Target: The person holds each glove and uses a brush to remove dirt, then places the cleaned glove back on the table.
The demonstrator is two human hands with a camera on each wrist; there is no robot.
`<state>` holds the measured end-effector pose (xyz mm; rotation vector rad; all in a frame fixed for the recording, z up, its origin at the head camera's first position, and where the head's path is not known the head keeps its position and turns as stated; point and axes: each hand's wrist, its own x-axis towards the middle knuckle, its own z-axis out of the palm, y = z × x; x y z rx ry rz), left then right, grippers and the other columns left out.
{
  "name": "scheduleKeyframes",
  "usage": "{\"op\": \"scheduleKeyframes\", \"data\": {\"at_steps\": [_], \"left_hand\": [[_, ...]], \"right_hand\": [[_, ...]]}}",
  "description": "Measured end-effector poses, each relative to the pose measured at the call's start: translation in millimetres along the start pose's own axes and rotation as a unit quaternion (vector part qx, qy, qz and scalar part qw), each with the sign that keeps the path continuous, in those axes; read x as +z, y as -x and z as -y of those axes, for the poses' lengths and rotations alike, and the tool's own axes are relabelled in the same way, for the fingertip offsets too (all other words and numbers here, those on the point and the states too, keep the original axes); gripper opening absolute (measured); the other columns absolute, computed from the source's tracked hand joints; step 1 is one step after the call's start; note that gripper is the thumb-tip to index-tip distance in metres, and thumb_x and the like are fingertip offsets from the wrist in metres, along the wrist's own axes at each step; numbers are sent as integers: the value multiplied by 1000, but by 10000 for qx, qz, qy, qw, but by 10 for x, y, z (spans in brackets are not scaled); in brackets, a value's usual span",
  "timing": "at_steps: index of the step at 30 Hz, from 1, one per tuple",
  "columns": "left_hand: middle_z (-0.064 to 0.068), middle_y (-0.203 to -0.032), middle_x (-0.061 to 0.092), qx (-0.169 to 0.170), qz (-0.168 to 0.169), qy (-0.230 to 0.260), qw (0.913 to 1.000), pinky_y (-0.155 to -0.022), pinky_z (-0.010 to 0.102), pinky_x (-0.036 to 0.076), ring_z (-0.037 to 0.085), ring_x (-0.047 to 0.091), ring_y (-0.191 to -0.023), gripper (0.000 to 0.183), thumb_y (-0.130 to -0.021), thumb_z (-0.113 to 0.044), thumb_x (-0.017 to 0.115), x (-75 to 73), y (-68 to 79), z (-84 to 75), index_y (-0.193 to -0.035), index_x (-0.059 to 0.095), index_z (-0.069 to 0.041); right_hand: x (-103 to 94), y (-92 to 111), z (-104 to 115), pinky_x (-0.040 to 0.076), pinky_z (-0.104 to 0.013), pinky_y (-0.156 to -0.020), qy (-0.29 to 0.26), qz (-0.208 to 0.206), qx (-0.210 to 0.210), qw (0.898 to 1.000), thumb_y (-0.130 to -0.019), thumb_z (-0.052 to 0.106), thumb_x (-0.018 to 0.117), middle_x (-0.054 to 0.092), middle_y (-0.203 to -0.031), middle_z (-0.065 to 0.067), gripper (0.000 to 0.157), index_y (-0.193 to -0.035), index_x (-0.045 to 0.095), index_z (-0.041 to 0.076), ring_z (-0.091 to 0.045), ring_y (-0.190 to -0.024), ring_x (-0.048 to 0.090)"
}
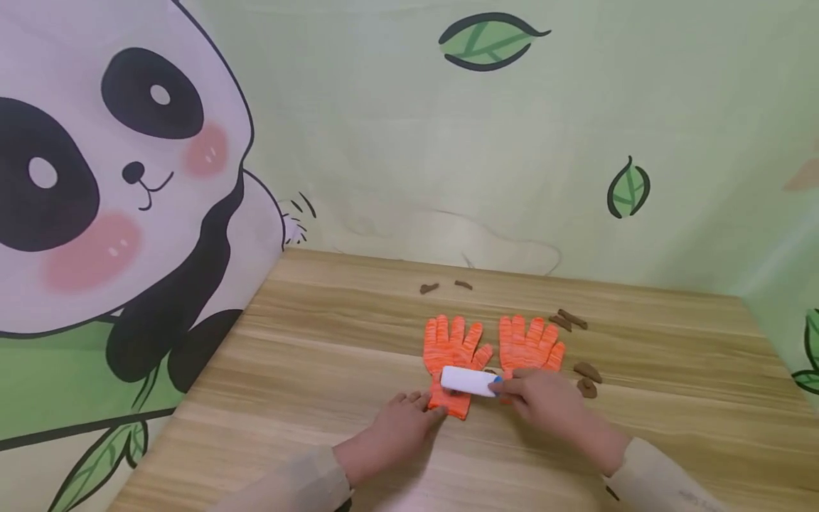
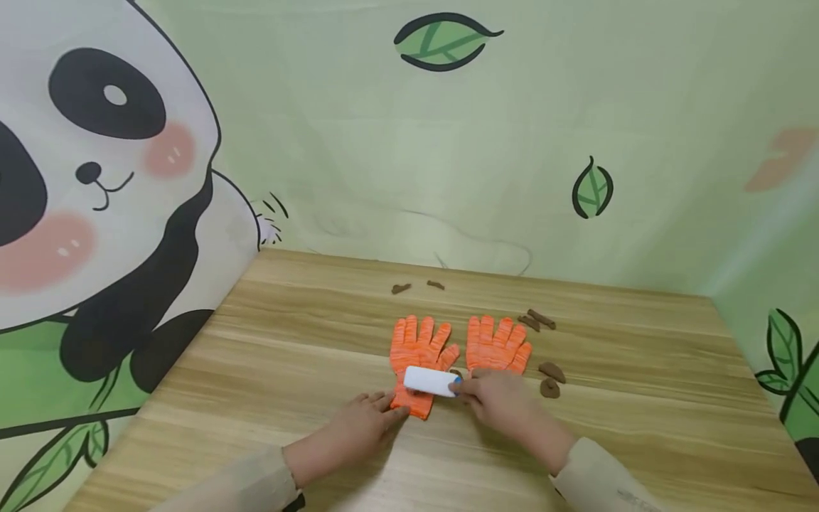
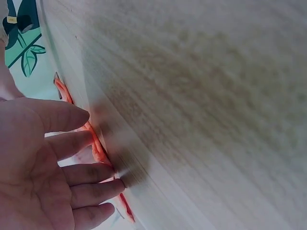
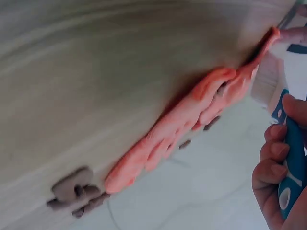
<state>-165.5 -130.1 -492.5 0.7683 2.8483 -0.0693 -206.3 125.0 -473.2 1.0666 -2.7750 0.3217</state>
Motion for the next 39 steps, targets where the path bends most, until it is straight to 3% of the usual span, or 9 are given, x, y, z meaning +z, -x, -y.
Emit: {"op": "scheduleKeyframes", "data": {"at_steps": [3,9,16,22,25,30,36,39], "left_hand": [[9,-145,64,47,-126,-36,9999,-108,45,52,28,63,-132,37,-104,-26,57,-1,7,7,-140,64,-25],[9,-143,65,119,-228,-22,9997,-107,44,53,27,64,-130,37,-102,-23,59,42,8,4,-138,66,-25],[11,-149,60,-9,112,232,9997,-112,47,49,30,59,-136,39,-104,-22,56,36,-11,12,-143,62,-23],[10,-147,62,-36,-34,2,10000,-111,45,50,28,61,-135,39,-102,-24,59,49,-22,-5,-140,64,-25],[9,-148,61,-31,43,-2,10000,-112,45,49,28,60,-136,39,-103,-25,57,41,-25,-19,-142,63,-25],[9,-149,60,-66,130,45,9999,-113,44,49,27,59,-137,40,-104,-26,56,27,-18,-9,-143,61,-25],[11,-146,63,13,-76,-48,10000,-110,44,51,28,62,-133,38,-103,-24,57,58,-14,-13,-140,64,-24],[11,-145,63,11,-145,-30,9999,-110,45,51,28,62,-132,38,-102,-24,58,62,-10,-19,-140,65,-23]], "right_hand": [[-48,-16,-10,23,-17,-50,-36,-196,156,9997,-88,14,78,58,-67,9,23,-109,82,23,1,-55,28],[47,-13,-3,29,-14,-52,-536,62,-558,9970,-91,15,75,66,-73,7,21,-110,82,22,6,-59,34],[16,69,-94,26,-16,-52,-488,-21,196,9986,-91,13,74,63,-72,9,22,-110,82,21,4,-57,30],[90,-17,-29,31,-15,-53,-622,-61,-303,9976,-91,14,74,68,-76,5,22,-112,81,21,4,-59,37],[123,21,-55,33,-16,-56,-645,115,-155,9977,-93,15,73,69,-78,6,21,-111,81,22,4,-61,40],[70,105,-178,30,-17,-53,-572,75,234,9981,-91,12,74,66,-75,8,23,-111,81,21,3,-59,36],[66,18,-79,29,-16,-54,-823,-51,23,9966,-92,13,74,62,-72,8,23,-113,81,19,4,-59,31],[137,4,-72,35,-18,-56,-831,62,-85,9965,-93,15,73,66,-75,7,22,-112,81,21,2,-61,43]]}}
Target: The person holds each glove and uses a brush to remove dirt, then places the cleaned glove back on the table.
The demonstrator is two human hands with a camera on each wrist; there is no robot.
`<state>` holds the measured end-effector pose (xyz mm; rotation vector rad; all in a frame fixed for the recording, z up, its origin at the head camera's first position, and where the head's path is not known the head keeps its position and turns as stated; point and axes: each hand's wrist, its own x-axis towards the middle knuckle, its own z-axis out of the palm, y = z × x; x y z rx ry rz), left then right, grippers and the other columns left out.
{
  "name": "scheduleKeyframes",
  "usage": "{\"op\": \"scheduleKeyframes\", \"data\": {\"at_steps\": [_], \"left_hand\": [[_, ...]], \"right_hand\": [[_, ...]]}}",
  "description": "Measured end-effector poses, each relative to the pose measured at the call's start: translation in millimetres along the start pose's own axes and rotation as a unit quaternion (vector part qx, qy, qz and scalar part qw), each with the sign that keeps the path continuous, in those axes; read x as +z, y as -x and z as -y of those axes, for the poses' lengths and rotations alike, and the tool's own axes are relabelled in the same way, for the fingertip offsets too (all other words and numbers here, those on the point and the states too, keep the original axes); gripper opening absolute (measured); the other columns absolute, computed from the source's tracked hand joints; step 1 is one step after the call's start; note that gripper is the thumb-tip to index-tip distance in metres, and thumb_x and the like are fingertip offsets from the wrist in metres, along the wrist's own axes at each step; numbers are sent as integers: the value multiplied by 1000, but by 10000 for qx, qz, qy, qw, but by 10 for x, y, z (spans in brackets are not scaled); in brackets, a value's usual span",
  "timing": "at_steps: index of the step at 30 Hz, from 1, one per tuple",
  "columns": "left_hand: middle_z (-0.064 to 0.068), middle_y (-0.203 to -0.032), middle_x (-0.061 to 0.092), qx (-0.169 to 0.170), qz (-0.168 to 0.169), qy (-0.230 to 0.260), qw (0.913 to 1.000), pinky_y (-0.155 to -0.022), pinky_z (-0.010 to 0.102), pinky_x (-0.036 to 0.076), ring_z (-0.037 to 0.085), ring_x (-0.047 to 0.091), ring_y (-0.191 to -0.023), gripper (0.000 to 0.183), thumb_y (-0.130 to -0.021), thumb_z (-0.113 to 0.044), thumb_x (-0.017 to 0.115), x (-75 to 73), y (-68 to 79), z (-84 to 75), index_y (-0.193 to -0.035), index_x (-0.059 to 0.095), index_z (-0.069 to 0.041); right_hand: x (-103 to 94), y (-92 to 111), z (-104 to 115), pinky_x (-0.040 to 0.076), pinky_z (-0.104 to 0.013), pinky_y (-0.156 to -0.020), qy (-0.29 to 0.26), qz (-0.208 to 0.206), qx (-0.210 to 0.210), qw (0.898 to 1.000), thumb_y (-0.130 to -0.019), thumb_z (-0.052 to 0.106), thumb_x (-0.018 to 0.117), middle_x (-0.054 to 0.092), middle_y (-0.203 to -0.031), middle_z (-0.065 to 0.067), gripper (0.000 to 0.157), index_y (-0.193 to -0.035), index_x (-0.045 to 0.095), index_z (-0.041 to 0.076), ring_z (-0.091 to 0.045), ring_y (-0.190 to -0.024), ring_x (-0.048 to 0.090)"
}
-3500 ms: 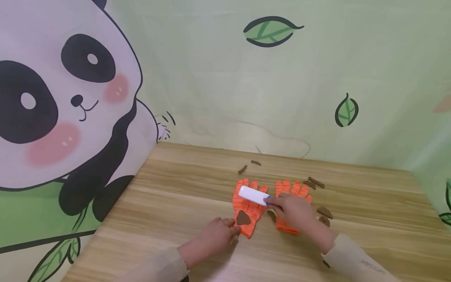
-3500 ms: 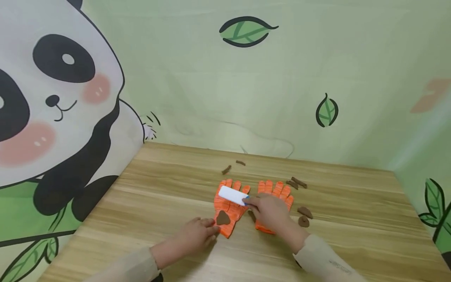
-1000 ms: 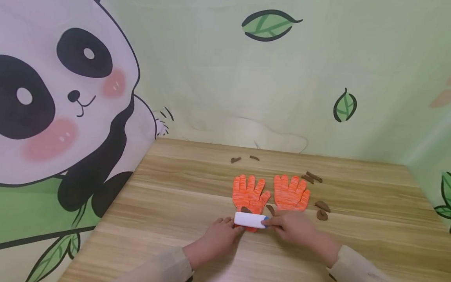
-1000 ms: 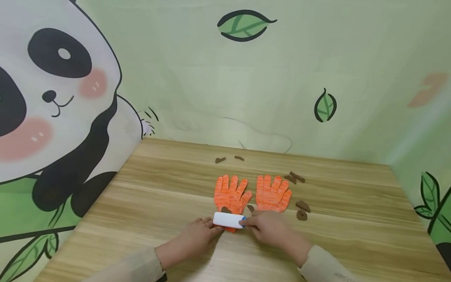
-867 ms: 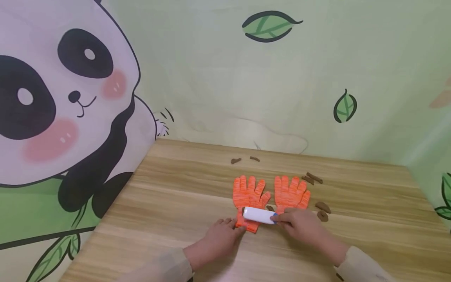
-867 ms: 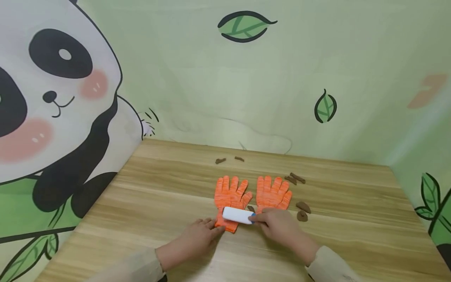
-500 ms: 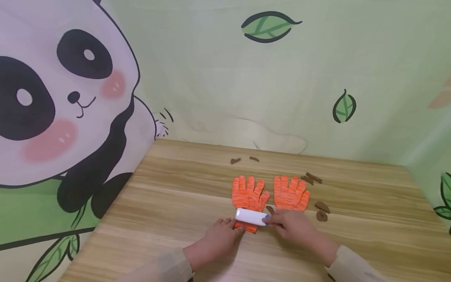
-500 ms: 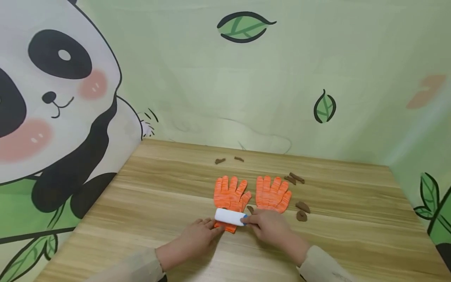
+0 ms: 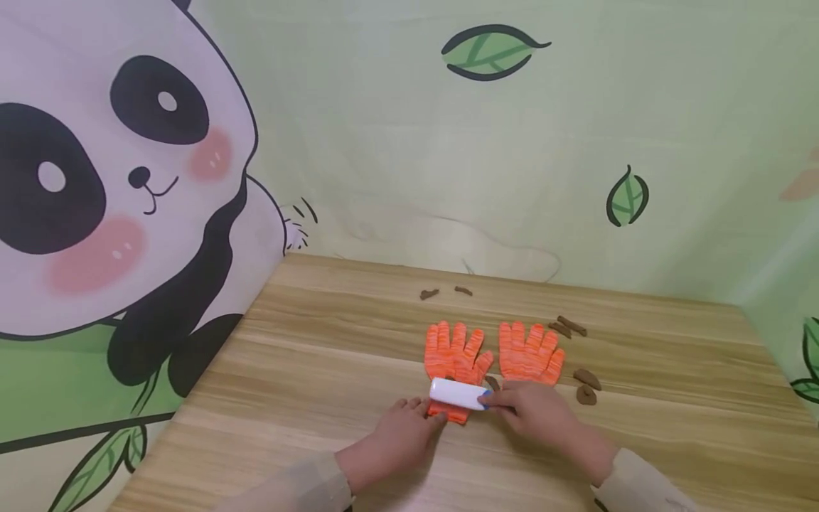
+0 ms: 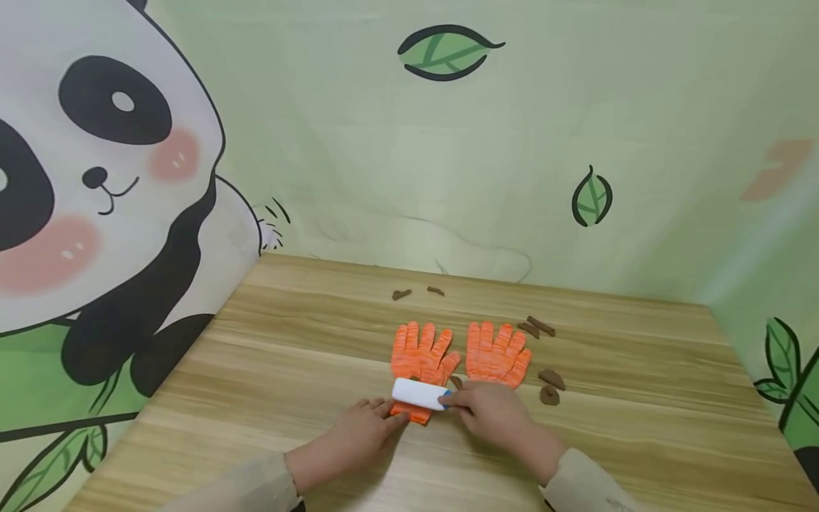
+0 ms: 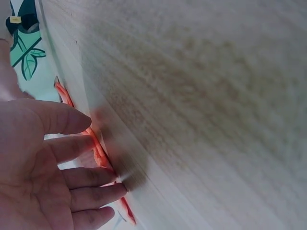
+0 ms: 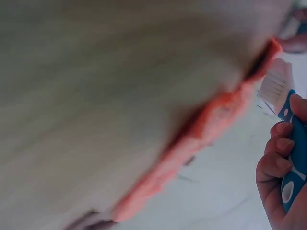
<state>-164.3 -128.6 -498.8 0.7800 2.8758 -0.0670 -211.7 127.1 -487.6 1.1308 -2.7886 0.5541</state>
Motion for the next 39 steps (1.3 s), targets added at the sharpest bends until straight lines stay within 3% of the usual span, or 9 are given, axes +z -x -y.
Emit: {"op": "scheduleKeyframes", "data": {"at_steps": [5,11,16,22,26,28,31,35,39], "left_hand": [[9,-146,63,-63,71,15,10000,-111,43,50,27,61,-134,39,-102,-24,58,-23,0,-16,-141,63,-24],[10,-144,64,-78,35,-26,10000,-110,43,51,27,62,-132,40,-100,-24,60,-10,-9,-24,-140,64,-24],[10,-143,64,-99,-7,-39,9999,-109,42,51,27,62,-132,40,-99,-24,60,18,-19,-48,-139,64,-24],[11,-145,63,-141,6,27,9999,-111,43,50,27,60,-134,41,-100,-21,59,-12,-5,-59,-141,63,-24],[12,-145,63,-163,-15,-15,9999,-110,43,50,27,60,-134,41,-100,-21,59,-5,8,-47,-141,63,-23],[12,-144,64,-163,-53,-93,9998,-109,42,51,27,61,-133,40,-100,-22,59,11,11,-46,-140,64,-23],[11,-142,65,-170,-101,-151,9997,-107,41,52,26,63,-131,39,-100,-22,59,30,7,-57,-139,65,-23],[12,-142,65,-205,-42,-149,9997,-107,41,52,26,62,-131,38,-101,-22,58,32,-6,-74,-139,65,-23],[12,-142,65,-251,16,-183,9995,-108,41,51,26,62,-132,38,-102,-21,57,14,0,-65,-139,65,-23]], "right_hand": [[-48,149,-145,48,-21,-61,-24,-68,262,9996,-91,13,75,80,-95,2,20,-109,82,18,-6,-76,69],[-185,91,-75,34,-17,-54,-250,-282,447,9983,-92,11,74,78,-85,3,22,-112,81,16,6,-59,43],[-87,2,-19,40,-19,-57,-19,-57,144,9999,-93,16,74,76,-84,3,21,-113,81,18,0,-64,56],[-89,282,-196,49,-21,-62,100,-120,433,9989,-92,14,74,80,-95,2,21,-111,81,19,-7,-77,69],[-213,372,-237,46,-22,-63,322,-498,511,9969,-88,10,77,79,-89,5,23,-109,82,18,3,-65,54],[-252,329,-202,39,-20,-59,279,-618,578,9960,-87,11,78,78,-83,6,24,-110,82,17,6,-60,40],[-228,199,-107,34,-19,-56,185,-514,585,9968,-89,13,77,73,-78,8,24,-112,81,17,5,-58,34],[-79,69,-27,34,-17,-54,139,-172,311,9993,-92,17,74,70,-78,6,22,-113,81,19,3,-59,43],[-53,177,-74,42,-19,-57,317,-265,375,9984,-91,16,75,73,-82,7,21,-110,82,22,-2,-66,58]]}}
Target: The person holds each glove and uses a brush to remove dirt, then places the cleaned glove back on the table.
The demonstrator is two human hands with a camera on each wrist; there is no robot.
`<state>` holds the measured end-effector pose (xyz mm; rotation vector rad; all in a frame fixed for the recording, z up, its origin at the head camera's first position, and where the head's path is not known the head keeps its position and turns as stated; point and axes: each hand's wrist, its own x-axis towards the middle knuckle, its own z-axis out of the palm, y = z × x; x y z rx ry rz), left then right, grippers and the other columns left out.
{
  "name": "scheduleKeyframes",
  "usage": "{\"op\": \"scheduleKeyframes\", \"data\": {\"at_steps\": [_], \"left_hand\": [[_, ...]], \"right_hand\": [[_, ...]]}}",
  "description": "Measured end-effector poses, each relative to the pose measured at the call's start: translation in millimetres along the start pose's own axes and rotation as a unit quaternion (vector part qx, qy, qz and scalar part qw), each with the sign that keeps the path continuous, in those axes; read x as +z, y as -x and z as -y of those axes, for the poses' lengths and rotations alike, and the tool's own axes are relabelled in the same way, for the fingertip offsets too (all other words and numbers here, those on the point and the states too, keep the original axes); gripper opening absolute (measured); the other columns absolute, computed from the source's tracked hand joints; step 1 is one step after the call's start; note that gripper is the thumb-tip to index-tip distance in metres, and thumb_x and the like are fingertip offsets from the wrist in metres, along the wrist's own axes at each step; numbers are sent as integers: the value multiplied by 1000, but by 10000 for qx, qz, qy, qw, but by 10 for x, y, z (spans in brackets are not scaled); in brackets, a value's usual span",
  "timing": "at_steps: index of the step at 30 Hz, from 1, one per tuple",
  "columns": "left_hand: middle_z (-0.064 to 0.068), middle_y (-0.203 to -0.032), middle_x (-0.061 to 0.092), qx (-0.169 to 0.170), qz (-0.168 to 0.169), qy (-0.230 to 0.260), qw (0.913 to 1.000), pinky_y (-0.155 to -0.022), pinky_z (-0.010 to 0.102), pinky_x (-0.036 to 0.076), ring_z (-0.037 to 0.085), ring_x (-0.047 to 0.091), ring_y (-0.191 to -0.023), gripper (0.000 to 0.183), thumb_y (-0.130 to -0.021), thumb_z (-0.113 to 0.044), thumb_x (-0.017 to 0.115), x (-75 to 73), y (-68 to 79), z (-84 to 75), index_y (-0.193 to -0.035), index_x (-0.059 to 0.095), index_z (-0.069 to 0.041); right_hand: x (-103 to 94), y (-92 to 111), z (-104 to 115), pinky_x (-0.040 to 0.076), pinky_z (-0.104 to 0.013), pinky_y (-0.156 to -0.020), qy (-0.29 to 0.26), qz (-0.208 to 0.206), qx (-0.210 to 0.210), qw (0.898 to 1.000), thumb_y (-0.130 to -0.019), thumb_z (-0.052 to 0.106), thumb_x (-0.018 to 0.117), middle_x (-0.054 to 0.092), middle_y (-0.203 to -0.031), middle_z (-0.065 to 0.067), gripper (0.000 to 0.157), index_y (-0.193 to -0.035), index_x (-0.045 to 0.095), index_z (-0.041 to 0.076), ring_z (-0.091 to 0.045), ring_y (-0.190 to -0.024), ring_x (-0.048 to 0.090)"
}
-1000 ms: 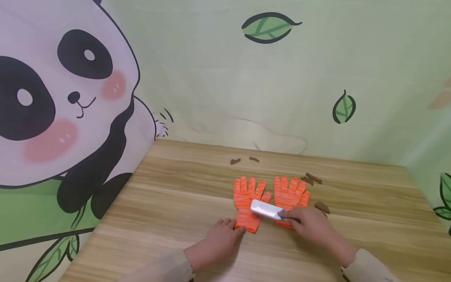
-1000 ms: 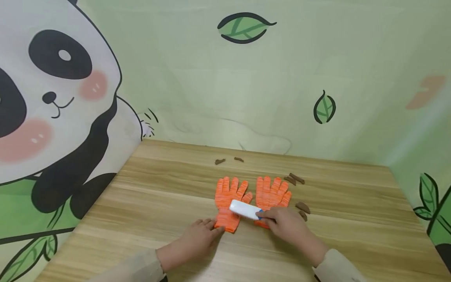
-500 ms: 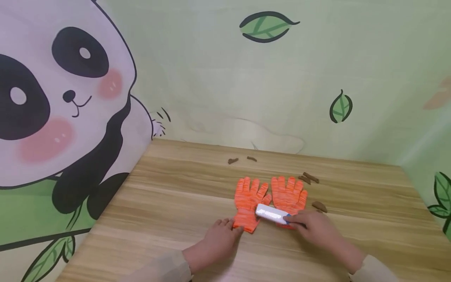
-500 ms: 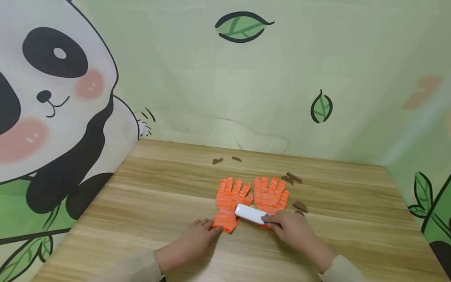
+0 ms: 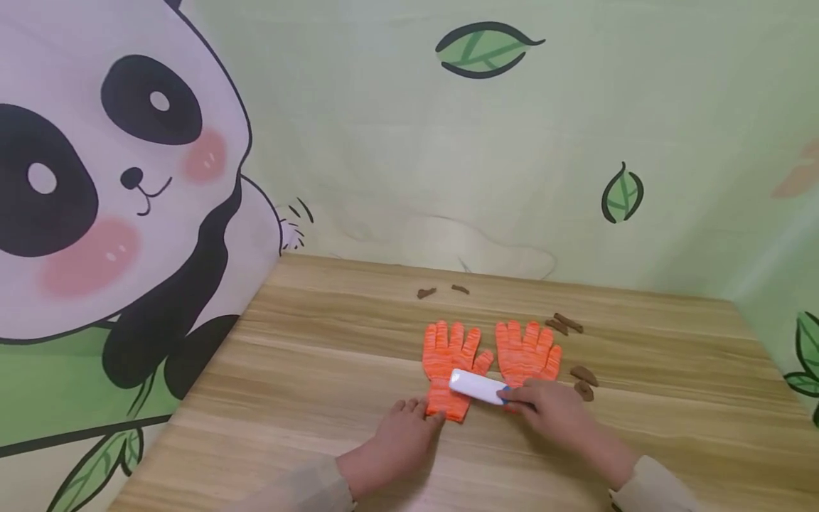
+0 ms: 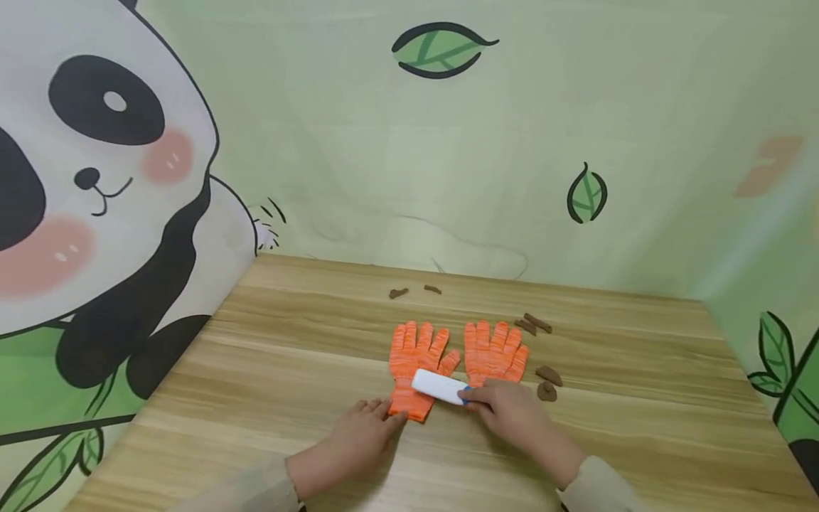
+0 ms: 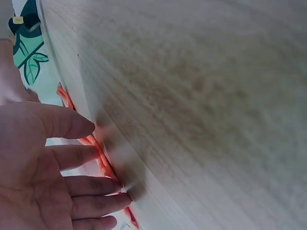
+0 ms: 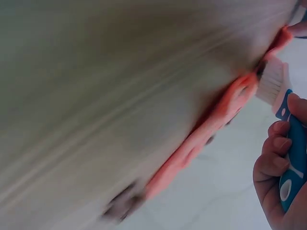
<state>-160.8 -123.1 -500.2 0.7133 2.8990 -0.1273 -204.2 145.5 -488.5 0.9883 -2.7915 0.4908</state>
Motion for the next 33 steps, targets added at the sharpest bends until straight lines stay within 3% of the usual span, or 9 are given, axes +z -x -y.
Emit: {"op": "scheduleKeyframes", "data": {"at_steps": [2,5,8,12,15,19,22,29,33], "left_hand": [[12,-143,65,-7,15,48,10000,-109,41,51,26,62,-133,39,-101,-21,57,2,-9,-22,-139,65,-23],[12,-144,64,-65,49,87,9999,-110,41,50,26,61,-134,39,-102,-21,57,-9,0,-8,-140,64,-23],[12,-144,64,-87,39,65,9999,-110,41,50,26,61,-134,39,-101,-23,57,-18,15,7,-140,64,-23],[11,-144,64,-74,60,130,9999,-111,40,50,26,60,-135,41,-100,-26,58,-18,17,-19,-141,63,-22],[12,-143,65,-143,-44,246,9996,-110,41,50,27,61,-134,41,-100,-29,59,1,10,-45,-140,64,-22],[12,-139,67,-296,-266,259,9989,-108,41,51,28,63,-130,40,-100,-32,59,8,-10,-59,-138,66,-21],[12,-141,66,-383,-204,301,9986,-110,42,50,28,62,-131,41,-100,-33,59,-29,-46,-72,-139,65,-21],[15,-145,62,-547,-61,642,9964,-114,46,46,32,59,-135,46,-99,-34,59,-50,-99,-64,-142,62,-17],[17,-150,58,-407,-131,1015,9939,-116,51,45,35,56,-139,48,-99,-32,60,-31,-79,-23,-144,59,-17]], "right_hand": [[-85,140,-75,45,-21,-58,100,-146,185,9997,-89,14,77,74,-84,7,21,-107,82,22,-2,-68,61],[-211,236,-129,41,-20,-56,179,-397,402,9982,-86,12,80,71,-80,8,22,-106,83,20,2,-61,48],[-280,194,-115,36,-20,-56,187,-556,456,9972,-86,14,80,66,-75,11,23,-108,82,20,4,-61,34],[-290,71,-48,35,-20,-57,106,-573,409,9975,-87,14,79,72,-78,8,25,-112,81,19,3,-61,37],[-293,14,-23,32,-20,-54,-182,-500,834,9951,-90,13,76,73,-78,4,26,-116,80,16,-1,-59,37],[-365,44,-64,34,-22,-54,-655,-488,1610,9836,-95,14,71,78,-95,-10,28,-123,76,12,-6,-63,45],[-475,176,-131,38,-24,-52,-1046,-575,2066,9711,-98,16,68,76,-113,-18,33,-131,71,11,-9,-63,49],[-532,558,-250,41,-23,-56,-1151,-1424,2524,9502,-93,4,68,68,-124,-33,42,-134,65,0,-15,-75,55],[-484,765,-273,41,-23,-57,-1188,-1433,2873,9396,-94,1,64,62,-126,-40,46,-139,58,-6,-24,-80,57]]}}
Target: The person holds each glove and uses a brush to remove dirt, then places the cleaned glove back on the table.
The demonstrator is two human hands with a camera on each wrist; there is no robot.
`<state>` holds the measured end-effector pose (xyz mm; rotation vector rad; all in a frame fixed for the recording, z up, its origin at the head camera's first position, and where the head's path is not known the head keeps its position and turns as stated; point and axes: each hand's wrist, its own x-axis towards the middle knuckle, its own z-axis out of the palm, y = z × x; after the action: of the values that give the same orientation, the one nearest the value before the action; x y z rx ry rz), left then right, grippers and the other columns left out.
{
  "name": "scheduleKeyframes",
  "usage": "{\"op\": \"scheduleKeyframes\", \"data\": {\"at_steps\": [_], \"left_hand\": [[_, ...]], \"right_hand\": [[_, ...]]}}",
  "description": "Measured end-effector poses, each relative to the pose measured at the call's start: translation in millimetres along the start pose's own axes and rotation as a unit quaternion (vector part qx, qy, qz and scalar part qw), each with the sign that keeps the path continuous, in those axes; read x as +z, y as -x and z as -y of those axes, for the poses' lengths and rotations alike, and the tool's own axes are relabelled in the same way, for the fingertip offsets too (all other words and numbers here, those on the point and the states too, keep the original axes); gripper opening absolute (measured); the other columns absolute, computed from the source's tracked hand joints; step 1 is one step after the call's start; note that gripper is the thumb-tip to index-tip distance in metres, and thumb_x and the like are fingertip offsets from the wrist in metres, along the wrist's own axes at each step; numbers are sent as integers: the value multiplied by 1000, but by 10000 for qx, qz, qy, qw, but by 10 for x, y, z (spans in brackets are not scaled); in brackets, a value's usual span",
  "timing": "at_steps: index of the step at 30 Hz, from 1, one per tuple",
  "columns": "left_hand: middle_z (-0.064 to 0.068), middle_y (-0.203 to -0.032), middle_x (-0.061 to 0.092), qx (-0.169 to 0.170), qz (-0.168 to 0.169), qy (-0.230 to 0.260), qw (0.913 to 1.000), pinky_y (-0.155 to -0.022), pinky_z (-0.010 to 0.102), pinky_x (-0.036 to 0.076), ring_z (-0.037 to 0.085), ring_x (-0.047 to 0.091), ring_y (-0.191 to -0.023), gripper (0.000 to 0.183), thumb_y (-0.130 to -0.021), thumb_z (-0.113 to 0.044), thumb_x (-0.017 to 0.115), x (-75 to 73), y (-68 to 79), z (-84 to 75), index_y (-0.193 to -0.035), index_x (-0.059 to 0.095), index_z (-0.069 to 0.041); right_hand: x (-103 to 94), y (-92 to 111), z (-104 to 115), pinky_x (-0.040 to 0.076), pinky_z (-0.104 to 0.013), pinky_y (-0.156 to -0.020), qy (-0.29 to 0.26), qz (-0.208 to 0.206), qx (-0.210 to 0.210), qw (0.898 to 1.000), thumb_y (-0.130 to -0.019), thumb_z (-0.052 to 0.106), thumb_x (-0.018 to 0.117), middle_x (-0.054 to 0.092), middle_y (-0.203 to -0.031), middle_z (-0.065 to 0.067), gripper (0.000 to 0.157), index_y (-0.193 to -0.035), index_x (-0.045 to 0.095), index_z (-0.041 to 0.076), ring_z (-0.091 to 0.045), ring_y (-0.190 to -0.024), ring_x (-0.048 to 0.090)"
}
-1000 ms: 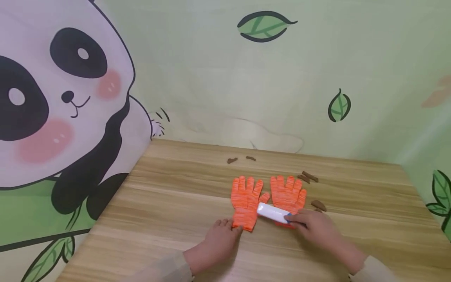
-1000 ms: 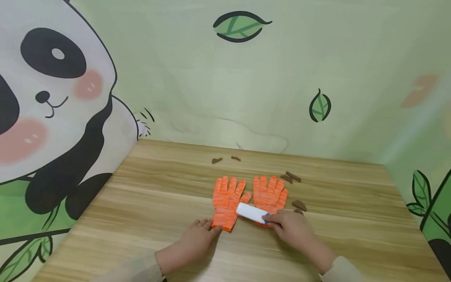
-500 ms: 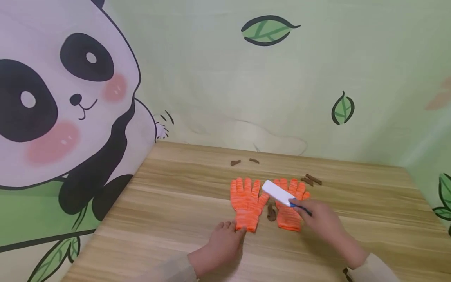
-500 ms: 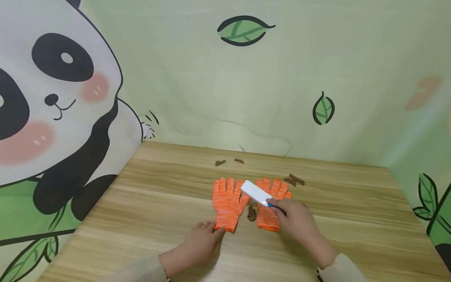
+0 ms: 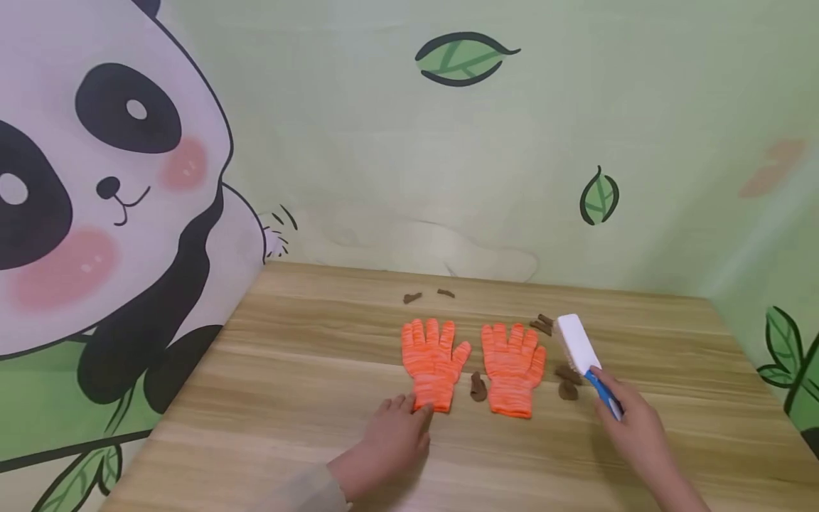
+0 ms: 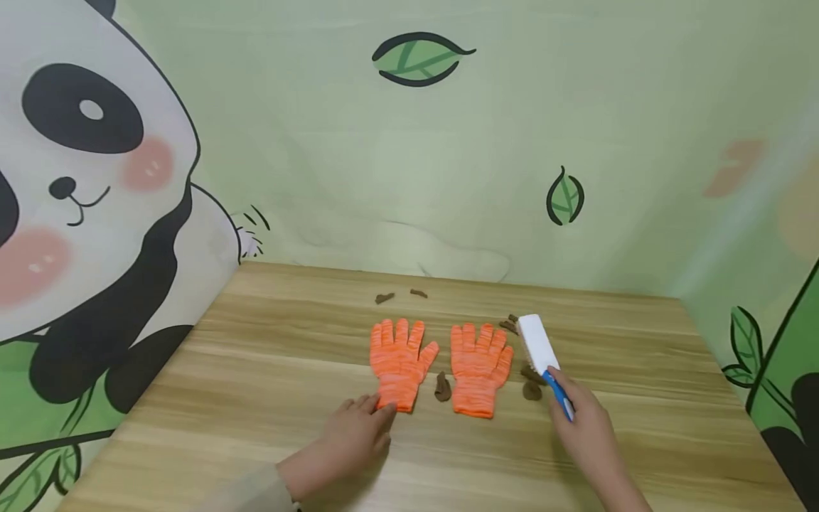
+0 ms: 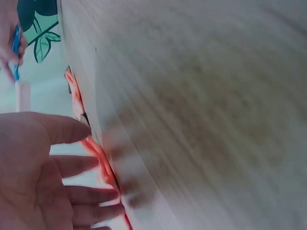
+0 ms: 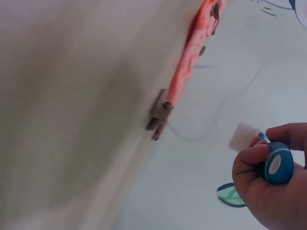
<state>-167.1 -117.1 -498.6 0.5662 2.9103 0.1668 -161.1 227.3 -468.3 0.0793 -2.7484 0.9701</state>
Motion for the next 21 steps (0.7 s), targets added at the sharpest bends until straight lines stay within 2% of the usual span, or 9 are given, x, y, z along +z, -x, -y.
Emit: {"op": "scheduleKeyframes", "data": {"at_steps": [4,7,10,13,14,17,19,21], "left_hand": [[21,-153,53,352,-145,409,9984,-114,56,45,40,53,-140,51,-98,-27,64,-32,62,115,-147,57,-16],[22,-154,51,552,-264,494,9969,-111,57,47,42,52,-140,52,-96,-25,67,-73,98,223,-146,57,-14],[22,-154,51,549,-359,565,9962,-111,58,47,42,51,-141,51,-96,-23,68,-114,107,324,-145,58,-10],[24,-154,51,473,-415,692,9956,-112,59,46,43,50,-142,52,-96,-23,68,-147,94,395,-145,58,-8],[25,-153,51,457,-425,759,9952,-112,60,46,44,50,-142,52,-96,-22,68,-163,91,407,-145,57,-8],[28,-152,50,501,-481,858,9939,-112,61,46,47,49,-141,52,-96,-20,68,-194,65,423,-145,57,-6],[29,-151,51,561,-512,871,9933,-111,61,46,48,50,-140,52,-96,-19,68,-211,48,420,-145,57,-6],[29,-150,51,580,-499,914,9929,-111,60,46,48,50,-139,51,-96,-19,68,-219,29,416,-144,57,-5]], "right_hand": [[-10,26,-118,43,-26,-60,212,120,117,9996,-98,2,60,61,-121,-43,45,-140,53,-12,-29,-82,60],[-25,-39,-212,42,-28,-60,501,282,42,9983,-99,0,57,63,-107,-40,45,-139,49,-18,-25,-74,55],[-29,-134,-305,38,-27,-56,664,474,9,9967,-100,-1,53,63,-98,-35,45,-138,46,-23,-18,-65,45],[-15,-235,-386,36,-27,-54,722,616,39,9955,-100,-2,50,63,-94,-32,45,-137,44,-26,-17,-61,43],[-9,-264,-408,38,-28,-54,726,676,66,9950,-100,-2,49,63,-96,-36,45,-137,43,-27,-18,-61,44],[2,-328,-468,53,-41,-63,839,778,134,9933,-99,-1,48,61,-107,-45,46,-135,43,-28,-35,-70,60],[3,-350,-498,55,-51,-72,960,854,198,9915,-98,0,49,58,-118,-50,46,-134,44,-29,-41,-80,63],[-1,-356,-520,55,-55,-73,1028,976,295,9895,-98,1,49,55,-122,-50,46,-134,44,-29,-42,-82,64]]}}
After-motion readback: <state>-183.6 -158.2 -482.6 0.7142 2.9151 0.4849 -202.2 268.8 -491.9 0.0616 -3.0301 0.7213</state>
